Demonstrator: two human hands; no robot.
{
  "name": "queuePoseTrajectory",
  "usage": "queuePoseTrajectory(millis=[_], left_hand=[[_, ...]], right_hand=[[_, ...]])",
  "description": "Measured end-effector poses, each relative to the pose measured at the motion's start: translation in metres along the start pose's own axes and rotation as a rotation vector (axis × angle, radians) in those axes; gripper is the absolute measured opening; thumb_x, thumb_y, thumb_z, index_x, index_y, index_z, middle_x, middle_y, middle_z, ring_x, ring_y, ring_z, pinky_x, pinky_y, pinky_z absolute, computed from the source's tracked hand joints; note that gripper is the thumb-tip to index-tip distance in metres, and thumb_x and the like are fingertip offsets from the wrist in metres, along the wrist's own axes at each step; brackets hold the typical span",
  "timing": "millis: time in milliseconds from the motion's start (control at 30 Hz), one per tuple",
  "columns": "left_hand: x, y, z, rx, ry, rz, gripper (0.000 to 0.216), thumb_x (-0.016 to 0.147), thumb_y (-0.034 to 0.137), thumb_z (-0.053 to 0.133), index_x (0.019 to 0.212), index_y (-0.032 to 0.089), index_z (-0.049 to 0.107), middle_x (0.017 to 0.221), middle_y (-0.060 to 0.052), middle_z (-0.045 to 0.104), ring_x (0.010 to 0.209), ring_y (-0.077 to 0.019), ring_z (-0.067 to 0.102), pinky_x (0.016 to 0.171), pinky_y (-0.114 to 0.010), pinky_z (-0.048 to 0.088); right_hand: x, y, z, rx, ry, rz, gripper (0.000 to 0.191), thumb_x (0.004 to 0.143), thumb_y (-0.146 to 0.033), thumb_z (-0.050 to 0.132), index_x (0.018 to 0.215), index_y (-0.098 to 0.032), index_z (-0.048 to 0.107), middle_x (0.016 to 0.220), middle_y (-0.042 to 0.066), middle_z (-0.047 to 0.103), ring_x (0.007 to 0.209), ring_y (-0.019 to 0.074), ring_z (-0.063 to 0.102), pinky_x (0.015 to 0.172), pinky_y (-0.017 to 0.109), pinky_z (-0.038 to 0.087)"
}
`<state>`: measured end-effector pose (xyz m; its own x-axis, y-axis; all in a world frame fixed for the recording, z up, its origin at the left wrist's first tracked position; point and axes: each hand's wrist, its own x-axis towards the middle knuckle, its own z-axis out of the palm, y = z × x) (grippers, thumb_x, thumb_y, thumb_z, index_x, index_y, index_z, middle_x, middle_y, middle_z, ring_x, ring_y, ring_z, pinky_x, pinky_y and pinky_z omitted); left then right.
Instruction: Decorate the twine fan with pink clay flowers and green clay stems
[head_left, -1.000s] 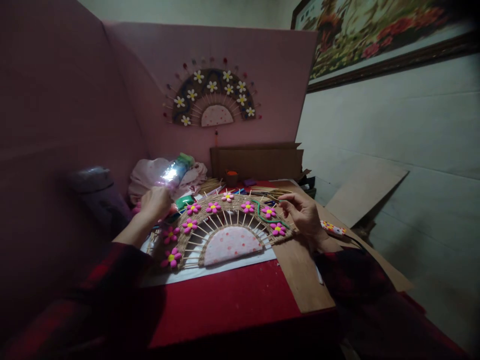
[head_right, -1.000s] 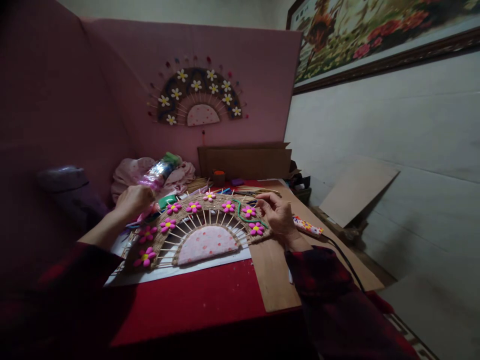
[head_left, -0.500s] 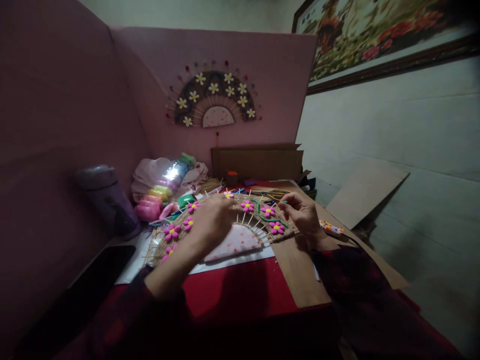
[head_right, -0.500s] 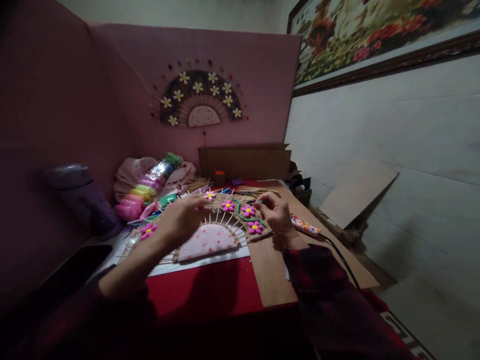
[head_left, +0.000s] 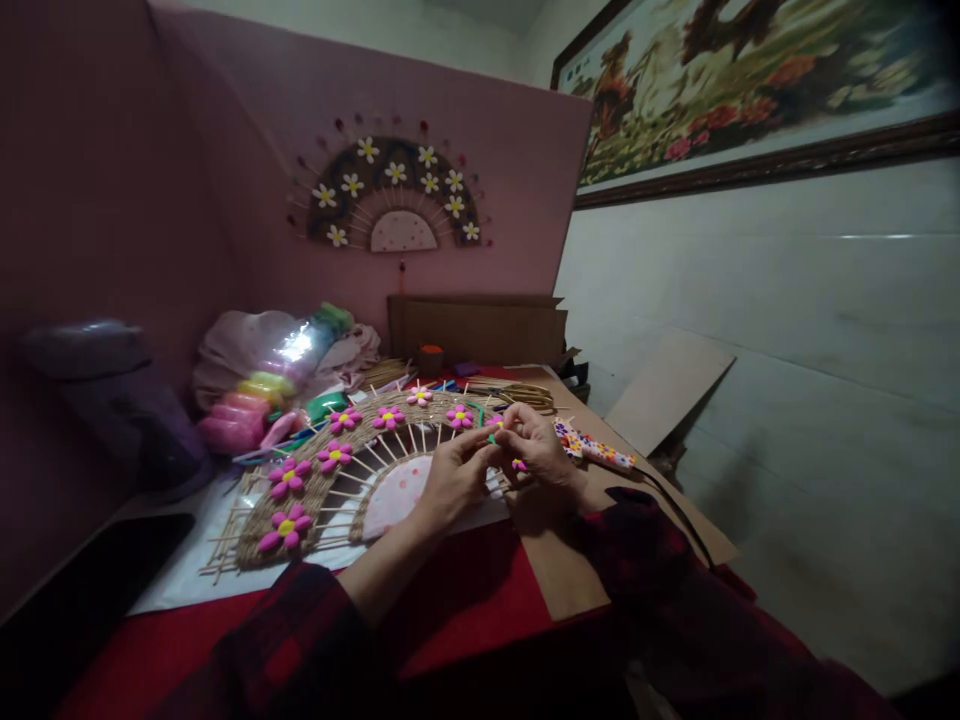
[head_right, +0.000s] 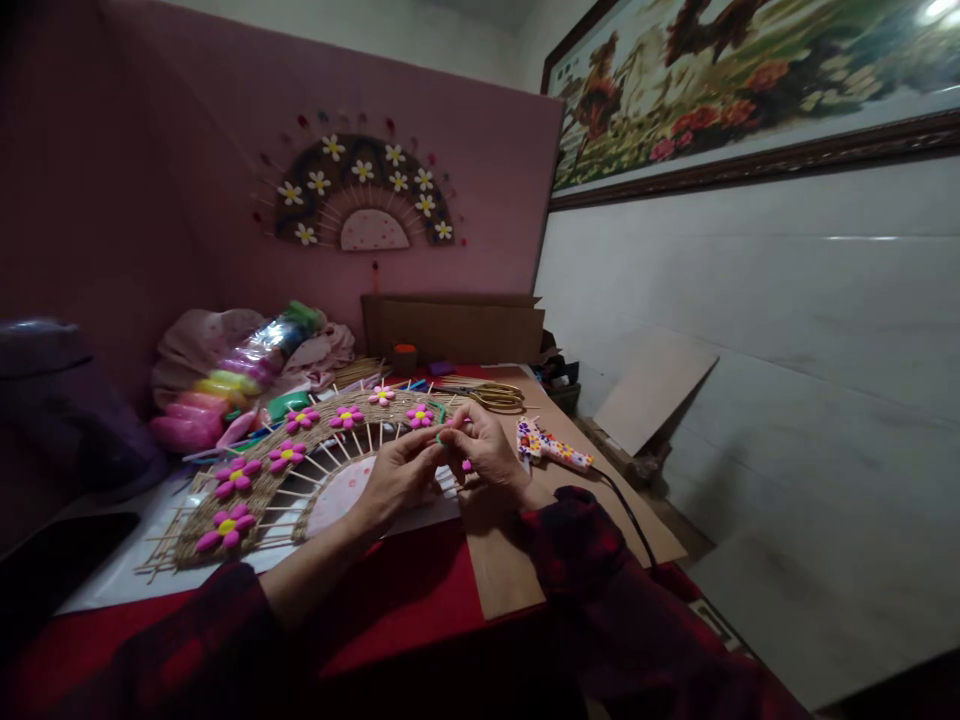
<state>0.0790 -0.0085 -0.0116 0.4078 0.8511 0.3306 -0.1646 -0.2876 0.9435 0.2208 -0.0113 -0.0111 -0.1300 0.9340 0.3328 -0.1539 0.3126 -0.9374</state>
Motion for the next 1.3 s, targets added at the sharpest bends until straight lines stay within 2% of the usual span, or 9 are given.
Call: queuePoseTrajectory(millis=[233, 467, 567, 667, 800, 933, 1133, 1200, 1300], left_hand=[[0.0, 0.0, -0.003, 0.054, 0.193, 0.078, 0.016, 0.073, 0.028, 0.065, 0.08, 0.015, 0.071, 0.065, 0.0, 0.061, 0.054, -0.0087, 0.05, 0.051, -0.019, 0.04], [-0.002, 0.003, -0.008, -0.184, 0.202, -0.07, 0.035, 0.069, 0.045, 0.067, 0.06, 0.016, 0.048, 0.041, 0.009, 0.041, 0.031, -0.0025, 0.028, 0.032, -0.016, 0.019], [-0.004, 0.005, -0.01, -0.207, 0.187, -0.155, 0.039, 0.063, 0.044, 0.073, 0.056, 0.016, 0.047, 0.041, 0.006, 0.048, 0.031, -0.0036, 0.036, 0.032, -0.016, 0.026], [-0.005, 0.005, -0.011, -0.264, 0.149, -0.185, 0.036, 0.062, 0.044, 0.074, 0.062, 0.012, 0.056, 0.056, -0.002, 0.063, 0.04, -0.0082, 0.051, 0.039, -0.02, 0.041], [-0.003, 0.003, -0.013, -0.418, 0.137, -0.176, 0.044, 0.061, 0.04, 0.076, 0.09, 0.01, 0.062, 0.07, -0.005, 0.069, 0.049, -0.0111, 0.059, 0.047, -0.024, 0.049], [-0.003, 0.004, -0.014, -0.463, 0.133, -0.21, 0.048, 0.054, 0.033, 0.081, 0.091, 0.011, 0.061, 0.064, -0.002, 0.066, 0.043, -0.0088, 0.055, 0.042, -0.022, 0.046], [-0.007, 0.008, -0.011, -0.392, 0.161, -0.291, 0.043, 0.058, 0.047, 0.076, 0.074, 0.011, 0.059, 0.044, 0.007, 0.049, 0.027, -0.001, 0.029, 0.028, -0.014, 0.017], [-0.008, 0.007, -0.01, -0.427, 0.132, -0.31, 0.045, 0.06, 0.049, 0.074, 0.079, 0.011, 0.06, 0.045, 0.008, 0.048, 0.027, -0.0006, 0.028, 0.028, -0.014, 0.021], [-0.008, 0.004, -0.01, -0.467, 0.096, -0.323, 0.044, 0.056, 0.041, 0.079, 0.085, 0.012, 0.061, 0.056, 0.003, 0.059, 0.033, -0.0032, 0.041, 0.035, -0.018, 0.035]], right_hand=[[-0.002, 0.002, 0.0, -0.058, -0.052, -0.037, 0.039, 0.077, -0.058, 0.057, 0.082, -0.021, 0.044, 0.049, -0.006, 0.056, 0.034, 0.0096, 0.049, 0.032, 0.018, 0.034], [-0.003, -0.005, -0.003, -0.18, 0.192, -0.181, 0.041, 0.081, -0.059, 0.05, 0.075, -0.019, 0.052, 0.047, -0.003, 0.055, 0.032, 0.0073, 0.041, 0.033, 0.019, 0.03], [-0.003, -0.007, -0.006, -0.194, 0.301, -0.224, 0.041, 0.081, -0.059, 0.051, 0.071, -0.019, 0.052, 0.044, -0.003, 0.054, 0.032, 0.0075, 0.039, 0.033, 0.02, 0.029], [-0.002, -0.006, -0.01, -0.195, 0.408, -0.248, 0.041, 0.081, -0.058, 0.051, 0.069, -0.019, 0.053, 0.044, -0.003, 0.053, 0.032, 0.0075, 0.04, 0.033, 0.02, 0.029], [0.0, -0.004, -0.014, -0.186, 0.447, -0.27, 0.04, 0.082, -0.057, 0.051, 0.068, -0.019, 0.053, 0.043, -0.003, 0.053, 0.032, 0.0069, 0.039, 0.033, 0.019, 0.028], [0.001, -0.004, -0.014, -0.182, 0.437, -0.278, 0.04, 0.083, -0.055, 0.051, 0.067, -0.019, 0.053, 0.042, -0.003, 0.052, 0.032, 0.0066, 0.038, 0.033, 0.019, 0.026], [0.001, -0.004, -0.014, -0.185, 0.447, -0.276, 0.039, 0.083, -0.054, 0.052, 0.067, -0.018, 0.054, 0.041, -0.003, 0.051, 0.032, 0.0065, 0.038, 0.032, 0.018, 0.026], [0.001, -0.003, -0.015, -0.201, 0.454, -0.274, 0.04, 0.082, -0.055, 0.053, 0.068, -0.018, 0.054, 0.041, -0.003, 0.051, 0.032, 0.0064, 0.038, 0.033, 0.018, 0.026], [0.001, -0.002, -0.016, -0.211, 0.473, -0.289, 0.04, 0.082, -0.055, 0.053, 0.068, -0.018, 0.054, 0.041, -0.004, 0.051, 0.032, 0.0062, 0.039, 0.033, 0.018, 0.027]])
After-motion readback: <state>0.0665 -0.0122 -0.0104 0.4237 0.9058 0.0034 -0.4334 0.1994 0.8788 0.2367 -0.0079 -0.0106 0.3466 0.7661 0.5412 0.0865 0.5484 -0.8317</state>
